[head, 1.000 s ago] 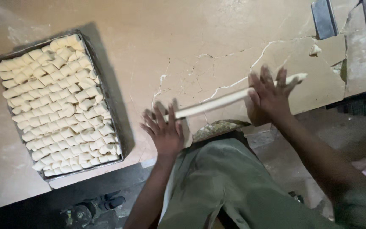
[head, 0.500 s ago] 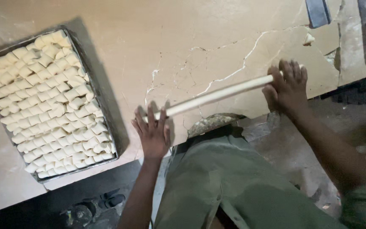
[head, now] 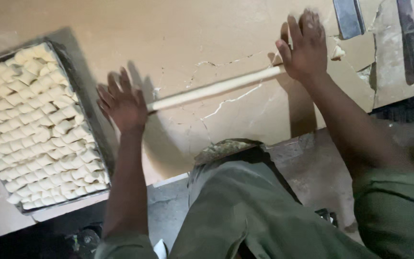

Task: The person rolls a piece of dough by hand on the table into a long rope, then uses a dough scraper to cut the rope into small pieces and places the pieces into a tray already filled with similar dough pieces. They repeat the rolling and cutting cycle and later gather the cut ropes and arrange them on the table.

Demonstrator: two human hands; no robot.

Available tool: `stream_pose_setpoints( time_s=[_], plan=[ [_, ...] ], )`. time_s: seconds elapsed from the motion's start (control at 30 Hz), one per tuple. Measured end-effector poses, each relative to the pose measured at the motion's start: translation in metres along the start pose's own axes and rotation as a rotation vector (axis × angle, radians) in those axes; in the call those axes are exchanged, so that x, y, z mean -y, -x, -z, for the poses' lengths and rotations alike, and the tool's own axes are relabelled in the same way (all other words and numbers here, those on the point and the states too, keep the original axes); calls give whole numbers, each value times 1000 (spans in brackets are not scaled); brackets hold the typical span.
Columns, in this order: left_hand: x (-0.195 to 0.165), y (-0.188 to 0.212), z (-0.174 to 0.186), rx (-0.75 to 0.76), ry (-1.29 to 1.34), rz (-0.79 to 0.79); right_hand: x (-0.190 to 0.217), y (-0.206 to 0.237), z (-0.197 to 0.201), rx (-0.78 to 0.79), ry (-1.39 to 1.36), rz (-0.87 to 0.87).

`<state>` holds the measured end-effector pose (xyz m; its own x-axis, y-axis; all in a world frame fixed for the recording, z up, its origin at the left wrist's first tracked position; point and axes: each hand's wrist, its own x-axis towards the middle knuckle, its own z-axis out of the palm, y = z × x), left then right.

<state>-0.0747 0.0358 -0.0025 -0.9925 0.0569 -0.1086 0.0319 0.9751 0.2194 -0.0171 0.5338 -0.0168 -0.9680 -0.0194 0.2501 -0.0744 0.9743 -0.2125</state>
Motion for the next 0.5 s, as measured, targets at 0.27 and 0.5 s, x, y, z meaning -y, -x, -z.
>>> stream_pose_setpoints(
  time_s=[0.27, 0.5],
  plan=[
    [-12, 112, -13, -33, 9, -121, -1, 82, 47, 170, -73, 72],
    [-50, 213, -46, -81, 102, 32, -19, 145, 99, 369, -40, 121]
  ],
)
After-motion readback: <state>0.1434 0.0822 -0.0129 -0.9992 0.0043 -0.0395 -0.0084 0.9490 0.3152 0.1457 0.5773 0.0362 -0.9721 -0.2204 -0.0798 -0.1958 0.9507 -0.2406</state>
